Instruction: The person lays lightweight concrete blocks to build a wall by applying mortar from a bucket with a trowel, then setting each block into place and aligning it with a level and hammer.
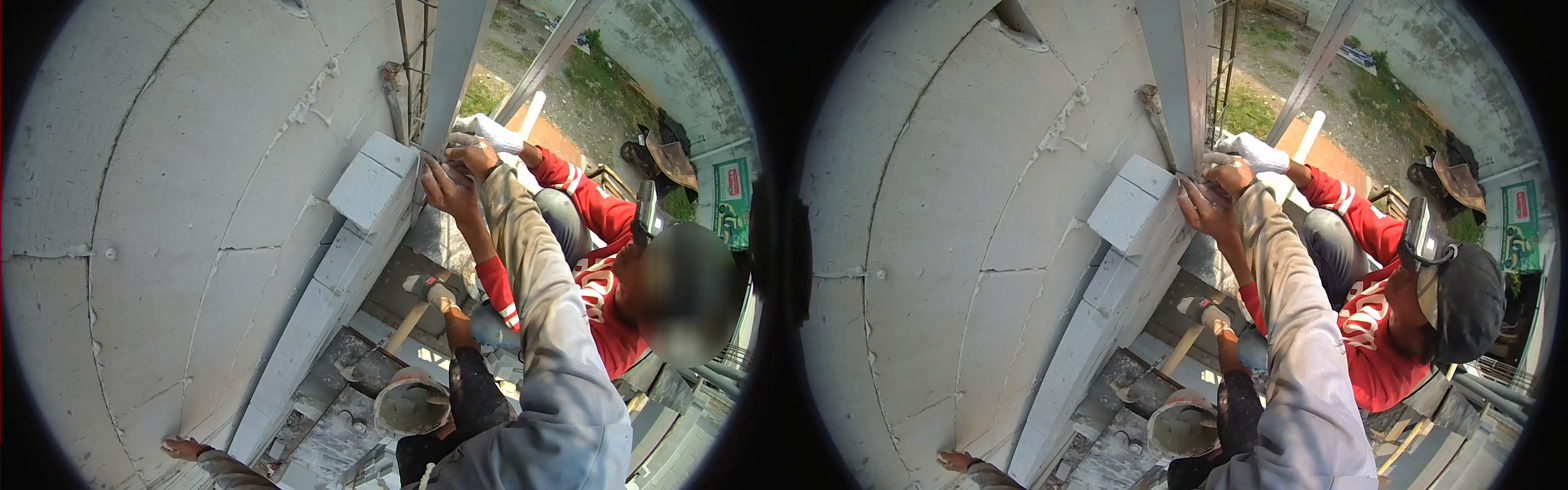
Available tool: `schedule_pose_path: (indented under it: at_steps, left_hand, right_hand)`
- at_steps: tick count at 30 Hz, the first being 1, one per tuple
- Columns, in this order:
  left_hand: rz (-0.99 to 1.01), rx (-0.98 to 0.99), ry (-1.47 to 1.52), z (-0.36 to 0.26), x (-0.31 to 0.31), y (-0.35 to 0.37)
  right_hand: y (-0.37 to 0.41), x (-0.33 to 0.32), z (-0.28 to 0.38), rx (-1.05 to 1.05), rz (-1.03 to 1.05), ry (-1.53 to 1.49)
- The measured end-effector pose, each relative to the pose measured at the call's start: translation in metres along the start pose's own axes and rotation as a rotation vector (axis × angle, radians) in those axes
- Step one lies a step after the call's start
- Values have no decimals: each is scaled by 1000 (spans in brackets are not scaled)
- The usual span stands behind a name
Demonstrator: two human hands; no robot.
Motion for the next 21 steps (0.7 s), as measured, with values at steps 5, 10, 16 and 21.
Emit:
schedule_pose_path:
  at_steps: [5,10,16,21]
  left_hand:
    - [1,-75,-608,9,64,63]
    - [730,49,26,-110,243,301]
    - [1555,-72,65,-221,363,448]
    - [1653,549,176,-293,431,519]
  right_hand:
    - [-1,-1,-13,-65,-74,-229]
    - [-1,-1,-14,-151,-59,-187]
    - [5,1,-11,-175,1,-88]
    - [13,1,-5,-133,-77,-87]
Point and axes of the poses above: each hand's wrist, its own y-axis away from the middle knuckle, its own x-axis out of the palm, z = x × y, the point moved 7 cm from there along -y, towards the middle knuckle, and after that the axes turned 9 degrees about z, right-handed, at the moved point
